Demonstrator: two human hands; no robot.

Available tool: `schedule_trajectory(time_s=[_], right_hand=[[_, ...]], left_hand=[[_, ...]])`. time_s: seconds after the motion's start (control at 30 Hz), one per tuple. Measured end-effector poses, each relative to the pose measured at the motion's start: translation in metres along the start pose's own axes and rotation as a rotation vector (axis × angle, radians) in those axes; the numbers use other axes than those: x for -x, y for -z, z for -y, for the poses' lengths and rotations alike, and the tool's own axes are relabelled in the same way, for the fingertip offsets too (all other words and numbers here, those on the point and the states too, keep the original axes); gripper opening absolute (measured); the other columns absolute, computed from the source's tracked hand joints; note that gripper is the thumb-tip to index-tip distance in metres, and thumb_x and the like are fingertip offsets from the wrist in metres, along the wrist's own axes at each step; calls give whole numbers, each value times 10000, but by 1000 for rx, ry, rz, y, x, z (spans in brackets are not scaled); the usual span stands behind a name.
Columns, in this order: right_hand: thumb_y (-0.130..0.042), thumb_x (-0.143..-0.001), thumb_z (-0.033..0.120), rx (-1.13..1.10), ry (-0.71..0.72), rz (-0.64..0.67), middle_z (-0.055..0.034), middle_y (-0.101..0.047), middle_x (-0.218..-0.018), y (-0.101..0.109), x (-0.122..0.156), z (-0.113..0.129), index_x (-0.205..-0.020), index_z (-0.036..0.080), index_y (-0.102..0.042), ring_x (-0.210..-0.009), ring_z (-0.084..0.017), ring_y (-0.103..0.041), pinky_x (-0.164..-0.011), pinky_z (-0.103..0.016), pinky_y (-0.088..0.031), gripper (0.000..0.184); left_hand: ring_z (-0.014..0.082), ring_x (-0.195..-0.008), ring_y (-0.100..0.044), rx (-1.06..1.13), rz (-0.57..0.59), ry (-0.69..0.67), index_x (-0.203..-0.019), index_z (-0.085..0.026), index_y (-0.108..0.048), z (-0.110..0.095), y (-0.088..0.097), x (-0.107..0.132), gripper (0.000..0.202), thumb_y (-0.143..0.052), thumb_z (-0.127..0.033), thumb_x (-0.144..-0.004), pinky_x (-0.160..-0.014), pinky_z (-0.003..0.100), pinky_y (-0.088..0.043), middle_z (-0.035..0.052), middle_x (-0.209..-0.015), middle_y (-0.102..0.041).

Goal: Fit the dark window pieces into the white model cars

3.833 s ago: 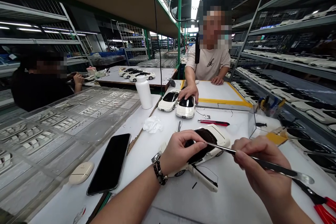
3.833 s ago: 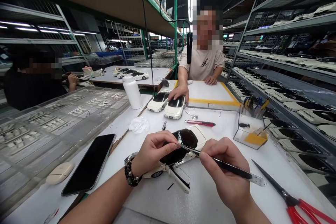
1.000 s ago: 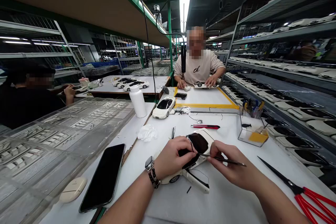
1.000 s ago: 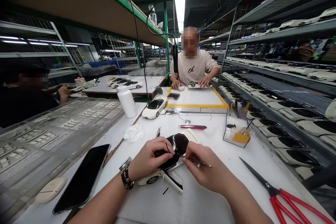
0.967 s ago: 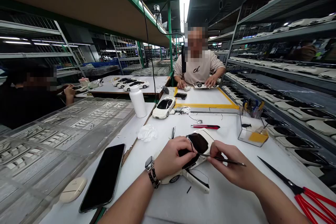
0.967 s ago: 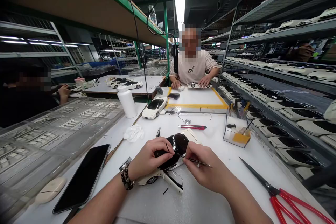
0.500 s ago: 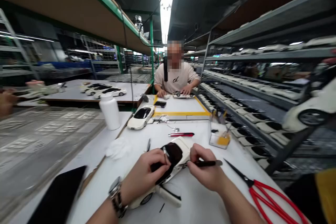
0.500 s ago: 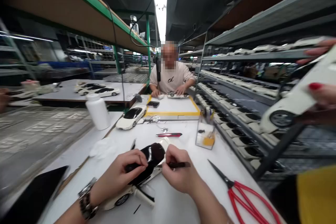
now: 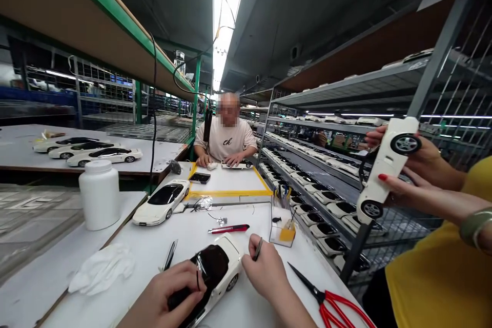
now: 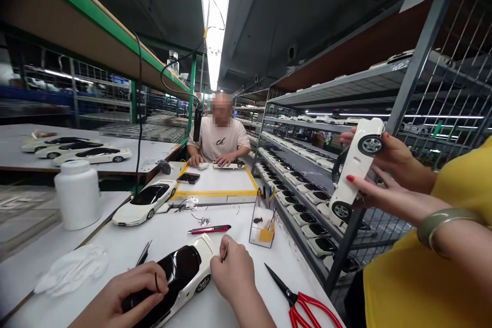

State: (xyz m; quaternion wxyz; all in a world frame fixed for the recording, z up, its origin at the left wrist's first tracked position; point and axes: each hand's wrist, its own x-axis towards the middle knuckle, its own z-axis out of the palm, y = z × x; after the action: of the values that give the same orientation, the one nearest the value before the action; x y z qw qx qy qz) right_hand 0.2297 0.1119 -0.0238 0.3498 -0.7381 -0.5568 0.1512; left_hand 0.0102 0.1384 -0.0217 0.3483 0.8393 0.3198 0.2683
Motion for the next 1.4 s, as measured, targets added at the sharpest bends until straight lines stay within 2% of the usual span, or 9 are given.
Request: schedule_trajectory(time_s=[0.2,0.43,0.8,1.13,1.4], right_hand=[[-476,-659,160,182,-144,2,4,-528,-676,5,-16,-14,-674,221,-352,-631,-179,-481,-534,-257,-271,139],[-471,-714,187,249,-189,36,-18,-608,-761,1,-21,-18,-708,219,-383,-720,-207,-578,-564,-266,-322,94],[-438,-756,171,293,-197,116,-45,-617,-820,-3,-21,-18,-798,217,-440,-748,-229,-600,-552,-277,-316,62],[-415,-796,155,312,-189,227,-86,-641,-925,-9,-21,-19,-1011,187,-487,-813,-254,-616,-570,-280,-338,229],[-426,-805,142,357,-167,191,-119,-639,-965,-4,-19,-21,-1039,156,-481,-863,-265,-611,-598,-295,-347,240]], left_hand=[[161,-834,-586,3,-16,-8,-754,-202,-604,0,1,3,262,-474,-381,-894,-776,213,-438,22,-895,-619],[167,-822,-587,14,-33,-13,-747,-199,-609,-3,1,3,246,-489,-366,-882,-773,223,-444,26,-885,-627],[159,-802,-585,29,-23,-14,-734,-196,-596,-6,1,2,247,-493,-360,-886,-751,213,-438,18,-862,-622],[156,-804,-587,16,-8,-29,-743,-197,-601,-3,3,2,239,-490,-352,-887,-750,210,-439,14,-865,-624],[157,-827,-587,22,55,-47,-744,-189,-614,-7,6,2,249,-486,-345,-890,-776,213,-444,22,-877,-635]])
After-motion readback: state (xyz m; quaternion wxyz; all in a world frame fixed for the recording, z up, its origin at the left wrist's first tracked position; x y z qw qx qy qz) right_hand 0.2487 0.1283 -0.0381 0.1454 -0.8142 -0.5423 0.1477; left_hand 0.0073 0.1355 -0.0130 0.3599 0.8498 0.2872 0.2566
